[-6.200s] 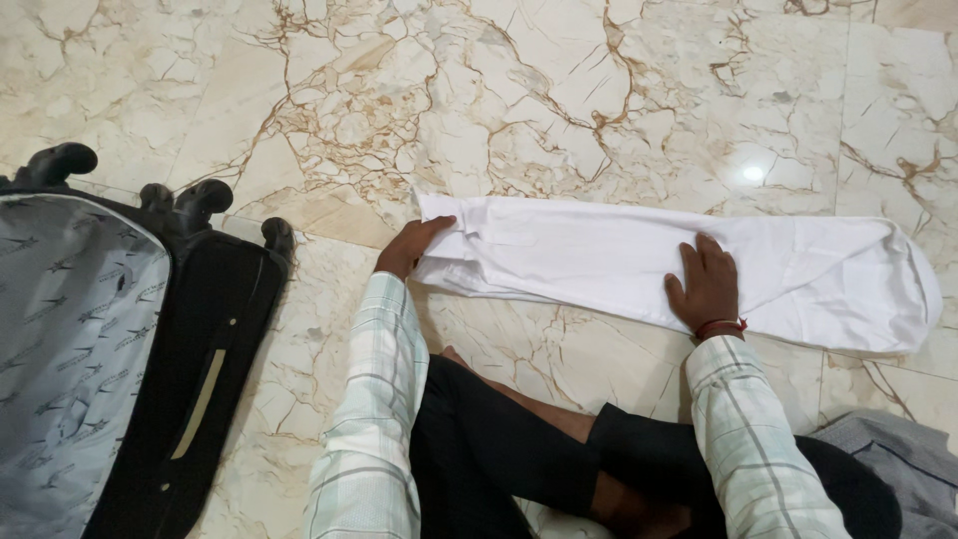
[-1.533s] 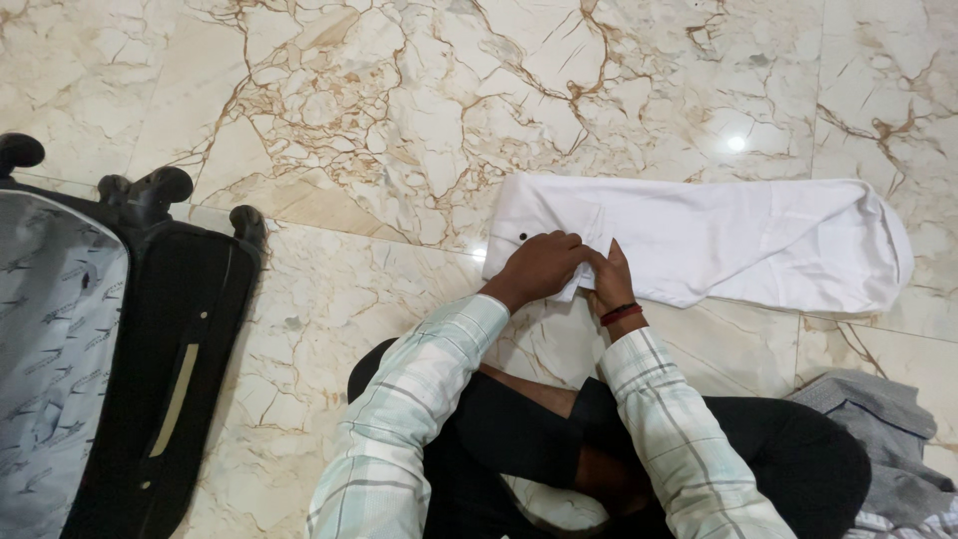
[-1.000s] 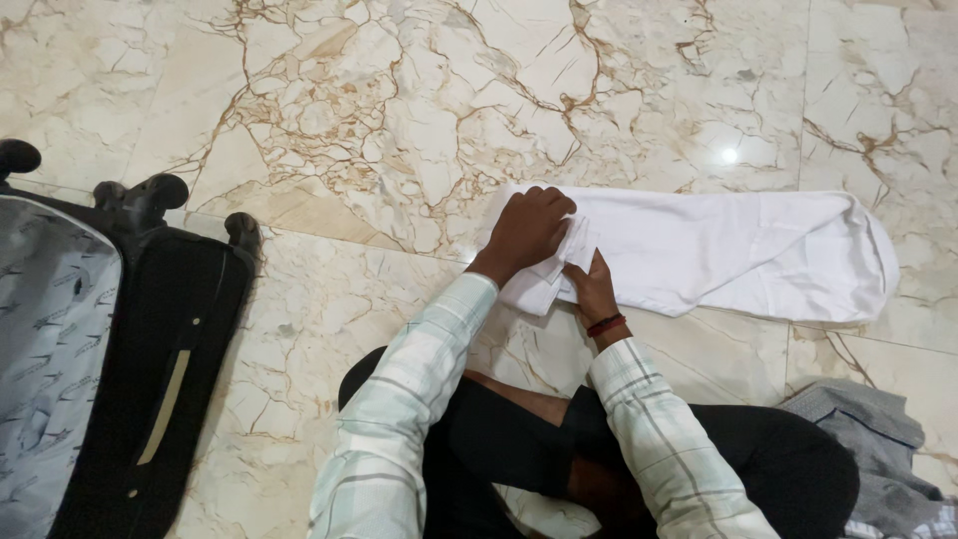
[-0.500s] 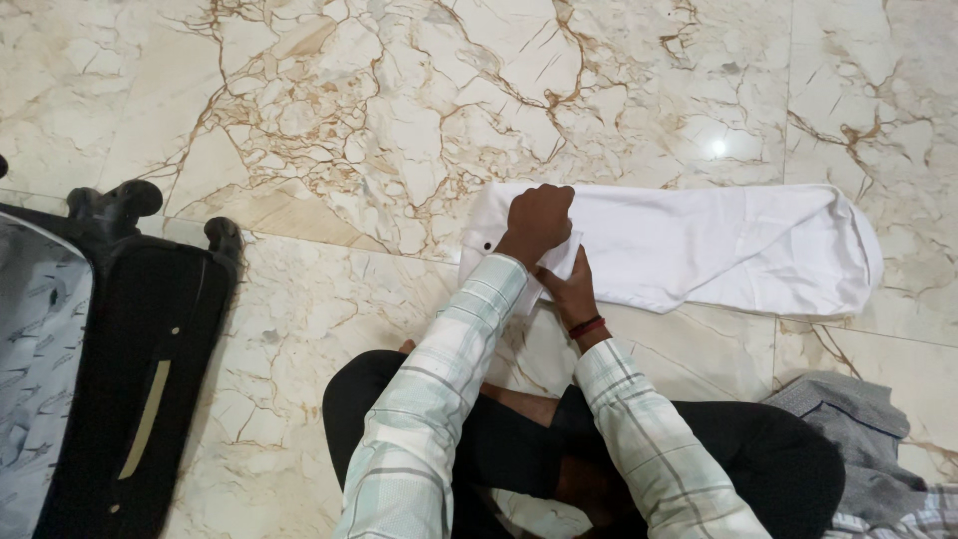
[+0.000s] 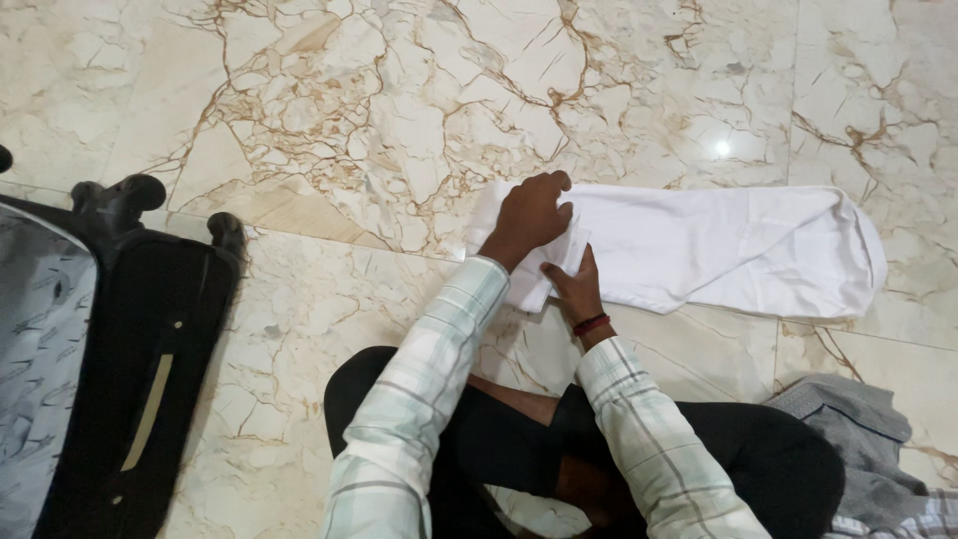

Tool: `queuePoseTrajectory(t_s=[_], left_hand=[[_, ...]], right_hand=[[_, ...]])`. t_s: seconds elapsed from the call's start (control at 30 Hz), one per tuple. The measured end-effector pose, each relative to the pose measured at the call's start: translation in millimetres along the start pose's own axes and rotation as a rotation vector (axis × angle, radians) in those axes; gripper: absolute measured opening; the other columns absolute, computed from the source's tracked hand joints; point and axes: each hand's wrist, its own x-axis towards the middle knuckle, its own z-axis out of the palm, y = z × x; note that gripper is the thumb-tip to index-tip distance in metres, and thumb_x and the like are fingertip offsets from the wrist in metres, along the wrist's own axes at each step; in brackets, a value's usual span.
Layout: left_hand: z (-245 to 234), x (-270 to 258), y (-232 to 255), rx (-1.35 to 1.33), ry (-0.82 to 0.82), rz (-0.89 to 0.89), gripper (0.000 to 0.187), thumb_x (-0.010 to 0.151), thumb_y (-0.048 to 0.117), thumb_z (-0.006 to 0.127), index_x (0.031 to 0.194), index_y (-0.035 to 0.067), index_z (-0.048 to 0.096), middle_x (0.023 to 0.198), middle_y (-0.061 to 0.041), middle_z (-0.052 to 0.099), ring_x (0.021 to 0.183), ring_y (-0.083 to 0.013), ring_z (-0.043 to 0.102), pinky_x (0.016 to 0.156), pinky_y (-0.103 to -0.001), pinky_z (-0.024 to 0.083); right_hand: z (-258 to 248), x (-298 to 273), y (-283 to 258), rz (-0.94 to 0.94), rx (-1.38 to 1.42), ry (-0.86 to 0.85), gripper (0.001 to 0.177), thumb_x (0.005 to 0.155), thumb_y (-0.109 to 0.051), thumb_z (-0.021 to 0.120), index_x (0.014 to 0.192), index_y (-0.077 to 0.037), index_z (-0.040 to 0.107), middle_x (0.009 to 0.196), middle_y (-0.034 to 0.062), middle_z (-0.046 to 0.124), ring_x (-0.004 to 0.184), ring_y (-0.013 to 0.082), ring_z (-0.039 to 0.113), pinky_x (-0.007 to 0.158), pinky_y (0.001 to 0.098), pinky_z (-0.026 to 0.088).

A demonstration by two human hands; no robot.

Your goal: The person folds a white long-sleeved shirt by hand on the floor, tucking the sleeves and sides into the main body before rolling it into a compact bundle.

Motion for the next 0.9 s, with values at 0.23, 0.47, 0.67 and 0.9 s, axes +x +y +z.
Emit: queuePoseTrajectory(t_s=[0.23,0.47,0.67,0.9], left_hand=[[-93.0,-35.7,-64.1,0.268,-0.194,-0.089,0.064,0.084,0.031,0.073,0.141,0.013,0.050,0.133,-0.015,0.059,0.114,-0.0360,0.063,0.092,-0.047,0.052],[-66.8,-74.5,-98.8,0.477,-0.219,-0.149,0.094,0.080,0.047,0.078,0.154,0.008,0.035,0.157,-0.022,0.035,0.139,-0.0421,0.040,0.105,-0.057,0.042],[-33.7,-68.4,-78.2,0.446,-0.100,0.090,0.090,0.087,0.056,0.070,0.156,0.011,0.034,0.164,-0.023,0.028,0.150,-0.0417,0.028,0.117,-0.058,0.031],[-21.7,-68.9,-79.5,0.607,-0.354,0.040,0.089,0.089,0.061,0.062,0.159,0.016,0.029,0.168,-0.016,0.018,0.154,-0.0372,0.016,0.120,-0.060,0.019]], right_hand=[[-4.8,5.3,6.4,-0.113,-0.112,0.079,0.055,0.085,-0.001,0.071,0.135,0.002,0.048,0.123,0.0120,0.065,0.110,0.0211,0.063,0.096,0.0348,0.054],[-11.4,24.1,-2.4,-0.180,-0.302,0.097,0.060,0.084,-0.001,0.070,0.140,0.003,0.048,0.127,0.0135,0.065,0.113,0.0228,0.063,0.101,0.0332,0.052],[-27.3,72.5,-20.2,-0.221,-0.419,0.021,0.073,0.083,-0.005,0.073,0.149,0.001,0.042,0.133,0.0182,0.063,0.120,0.0306,0.064,0.102,0.0387,0.052],[-41.2,83.3,-5.1,-0.083,-0.993,0.033,0.087,0.081,-0.018,0.078,0.155,-0.004,0.032,0.137,0.0314,0.059,0.126,0.0460,0.059,0.106,0.0457,0.048]])
